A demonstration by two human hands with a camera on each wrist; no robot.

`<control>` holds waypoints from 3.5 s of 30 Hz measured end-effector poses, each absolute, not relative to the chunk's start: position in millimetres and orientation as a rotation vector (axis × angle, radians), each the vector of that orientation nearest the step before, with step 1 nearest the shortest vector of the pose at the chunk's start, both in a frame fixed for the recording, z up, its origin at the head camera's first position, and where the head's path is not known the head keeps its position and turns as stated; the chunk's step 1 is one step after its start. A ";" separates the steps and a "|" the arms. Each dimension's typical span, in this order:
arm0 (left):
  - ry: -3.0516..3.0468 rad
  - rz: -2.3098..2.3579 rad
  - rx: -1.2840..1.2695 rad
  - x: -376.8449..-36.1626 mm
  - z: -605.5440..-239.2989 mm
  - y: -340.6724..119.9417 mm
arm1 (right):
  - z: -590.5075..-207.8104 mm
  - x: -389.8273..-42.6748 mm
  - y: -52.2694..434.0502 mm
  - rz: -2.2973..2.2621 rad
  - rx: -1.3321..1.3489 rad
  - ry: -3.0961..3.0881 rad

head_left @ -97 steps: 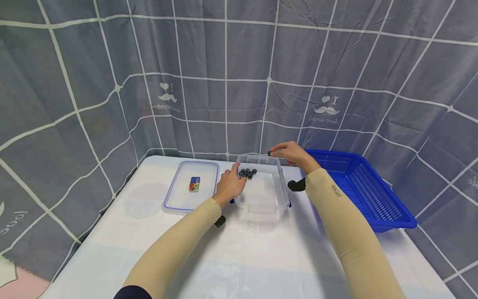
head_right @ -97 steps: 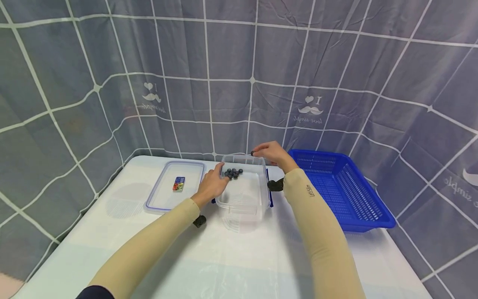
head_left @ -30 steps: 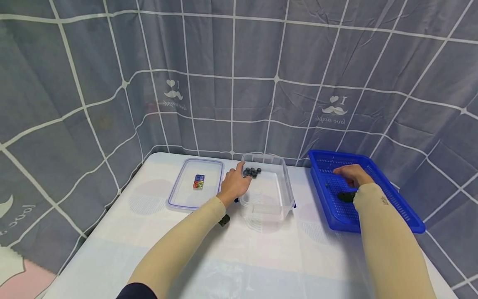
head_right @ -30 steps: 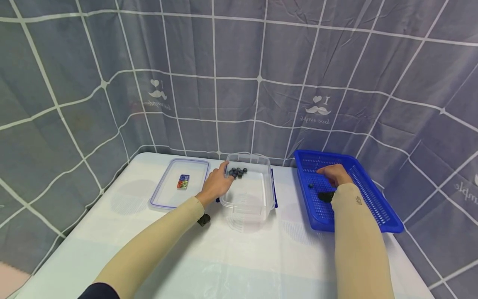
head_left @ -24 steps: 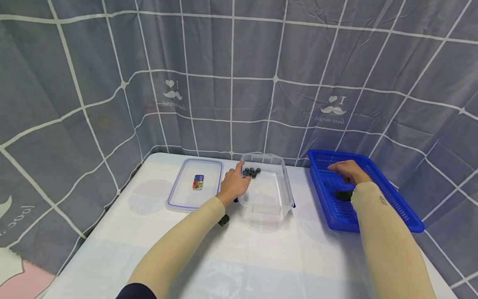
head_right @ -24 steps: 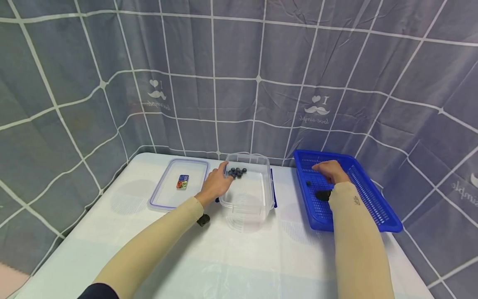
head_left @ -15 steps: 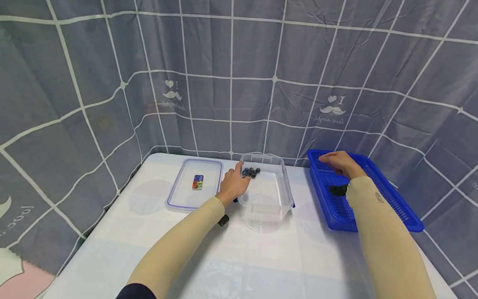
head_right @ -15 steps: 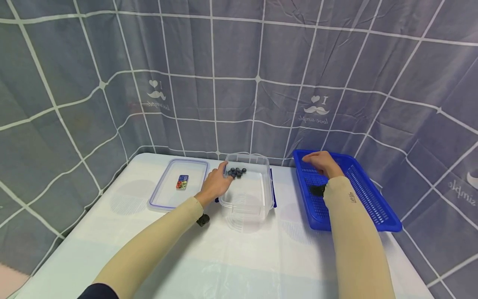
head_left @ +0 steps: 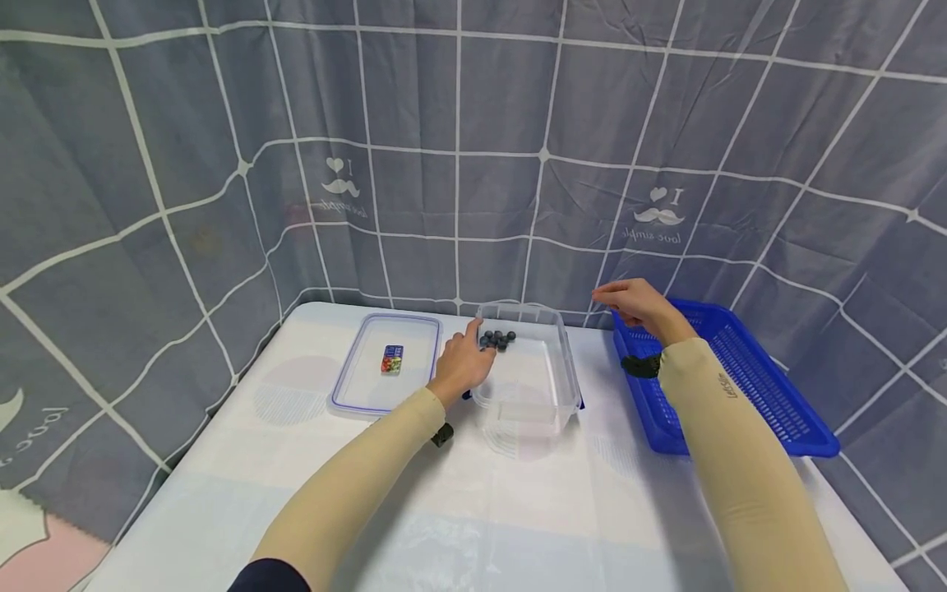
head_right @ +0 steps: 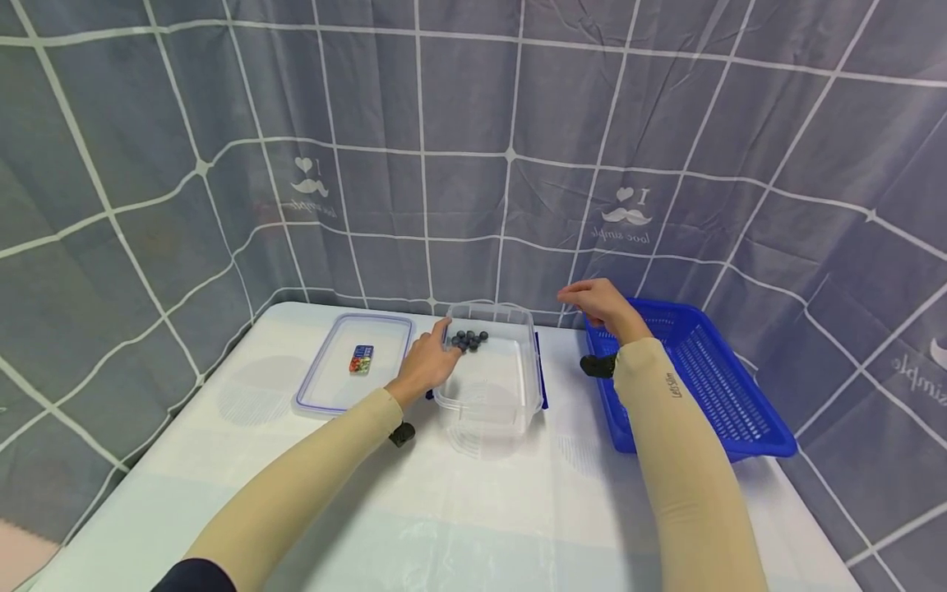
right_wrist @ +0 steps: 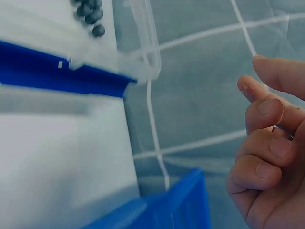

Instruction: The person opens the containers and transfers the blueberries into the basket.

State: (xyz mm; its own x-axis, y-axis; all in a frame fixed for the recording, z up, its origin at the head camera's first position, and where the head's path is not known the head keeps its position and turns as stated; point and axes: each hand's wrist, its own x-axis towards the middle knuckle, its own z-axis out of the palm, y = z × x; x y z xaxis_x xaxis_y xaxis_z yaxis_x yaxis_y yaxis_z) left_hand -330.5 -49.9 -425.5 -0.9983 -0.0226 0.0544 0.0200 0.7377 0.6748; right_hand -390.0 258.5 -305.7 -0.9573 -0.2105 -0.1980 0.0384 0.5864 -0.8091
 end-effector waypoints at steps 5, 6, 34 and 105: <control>-2.874 -1.106 0.013 -332.5 -426.1 -51.0 | -302.0 -390.7 237.8 -1.333 -0.189 2.528; -2.873 -1.104 0.014 -332.7 -426.3 -51.1 | -302.3 -391.1 234.2 -1.339 -0.194 2.524; -2.894 -1.086 0.062 -332.1 -426.5 -51.1 | -357.4 -399.8 148.5 -1.547 -0.162 2.308; -2.881 -1.085 0.029 -330.1 -424.5 -46.4 | -442.6 -414.8 114.0 -1.512 0.193 2.336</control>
State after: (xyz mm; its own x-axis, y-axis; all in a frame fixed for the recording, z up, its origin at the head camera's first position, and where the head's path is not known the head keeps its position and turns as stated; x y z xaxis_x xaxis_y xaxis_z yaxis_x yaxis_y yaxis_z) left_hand -330.1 -46.4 -424.5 -0.9978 -0.0395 0.0525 0.0049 0.7517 0.6595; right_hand -414.8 114.0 -442.6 -0.9292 -0.0746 -0.3619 0.2997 0.4208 -0.8562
